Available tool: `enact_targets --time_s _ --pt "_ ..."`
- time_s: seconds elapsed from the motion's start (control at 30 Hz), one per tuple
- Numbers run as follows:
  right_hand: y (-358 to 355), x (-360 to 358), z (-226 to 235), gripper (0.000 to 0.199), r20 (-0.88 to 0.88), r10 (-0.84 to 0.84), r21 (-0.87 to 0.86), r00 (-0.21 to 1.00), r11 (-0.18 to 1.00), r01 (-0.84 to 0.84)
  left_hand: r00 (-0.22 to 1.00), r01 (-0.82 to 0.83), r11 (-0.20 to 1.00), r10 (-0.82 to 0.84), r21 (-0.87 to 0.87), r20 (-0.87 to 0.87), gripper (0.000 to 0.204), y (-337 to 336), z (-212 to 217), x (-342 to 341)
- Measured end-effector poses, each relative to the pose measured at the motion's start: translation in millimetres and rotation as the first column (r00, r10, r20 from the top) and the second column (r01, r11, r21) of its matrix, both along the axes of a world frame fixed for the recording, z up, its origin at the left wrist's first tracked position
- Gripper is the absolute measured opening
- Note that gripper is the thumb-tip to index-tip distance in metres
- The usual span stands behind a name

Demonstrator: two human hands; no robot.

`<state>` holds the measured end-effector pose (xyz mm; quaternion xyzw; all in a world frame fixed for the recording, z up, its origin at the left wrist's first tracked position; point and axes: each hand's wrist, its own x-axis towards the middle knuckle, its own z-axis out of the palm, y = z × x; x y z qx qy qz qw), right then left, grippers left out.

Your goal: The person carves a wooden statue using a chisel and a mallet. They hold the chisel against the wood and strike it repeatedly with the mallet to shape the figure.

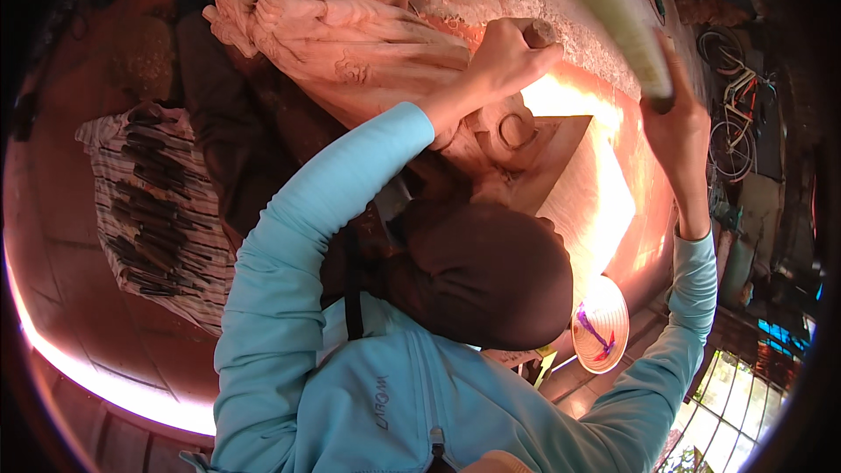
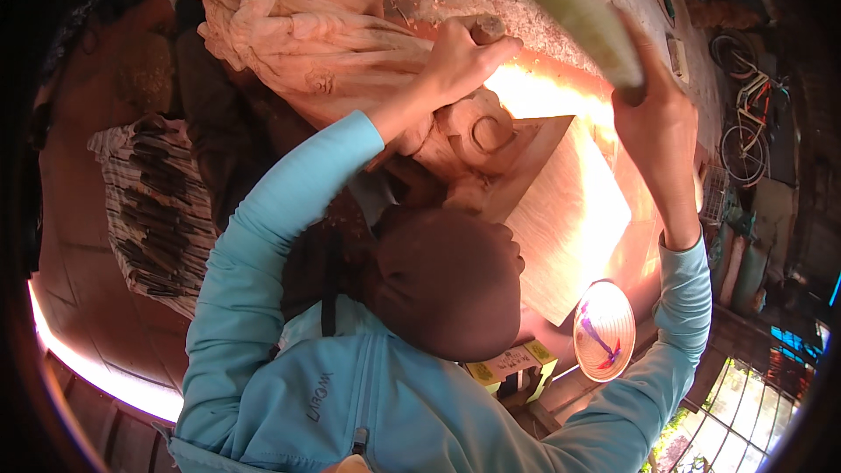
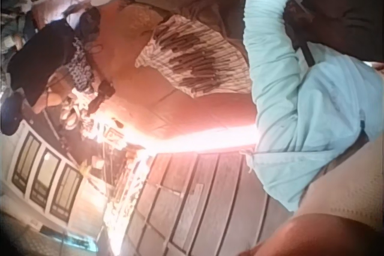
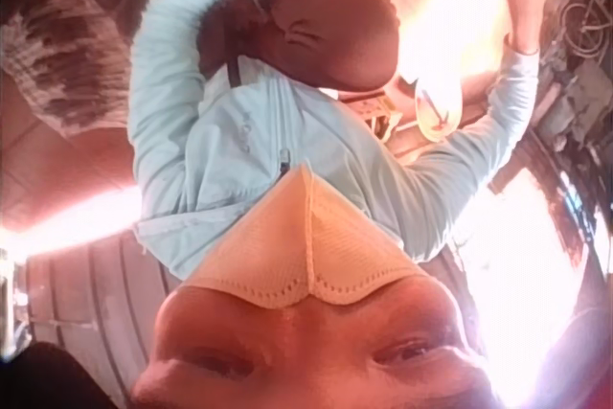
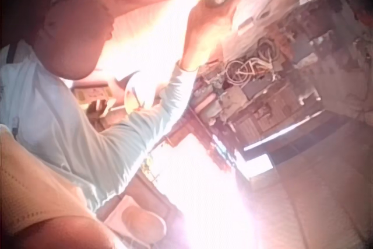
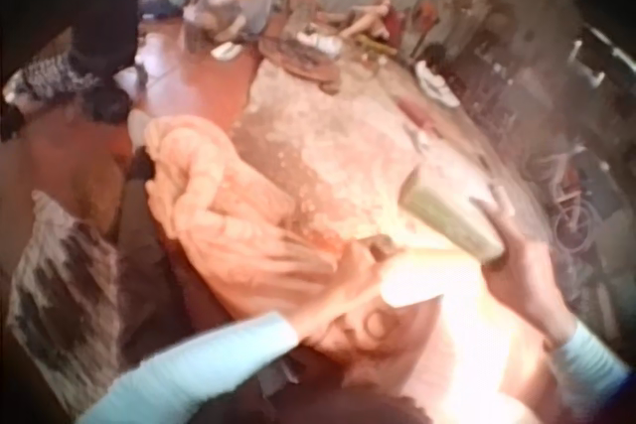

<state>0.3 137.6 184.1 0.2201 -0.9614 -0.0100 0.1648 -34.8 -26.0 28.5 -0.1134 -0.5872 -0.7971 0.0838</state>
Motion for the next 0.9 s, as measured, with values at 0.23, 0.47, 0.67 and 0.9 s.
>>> enact_targets --time_s 0.23,0.47,0.67,0.9 --pt "-1.9 4.2 -0.5 0.063 0.09 -0.071 0.274 0.993 0.961 0.044 0.996 0.032 0.999 -0.033 0.024 0.079 0.03 1.2 0.8 3.5" --pt "17.7 -1.2 -11.5 0.064 0.065 -0.078 -0.199 0.995 0.976 0.09 0.998 0.028 1.0 -0.027 -0.007 0.05 0.028 0.2 -6.0 -2.6" --pt "7.9 -1.7 -9.3 0.062 0.147 -0.157 -0.187 0.977 0.965 0.183 0.995 0.071 0.997 -0.071 0.0 0.076 0.027 -3.6 -4.7 1.1" --pt "4.2 -0.6 -2.8 0.06 0.121 -0.026 0.178 0.992 0.984 0.004 0.997 0.051 0.998 -0.05 -0.024 0.052 0.03 1.3 -2.9 1.7"
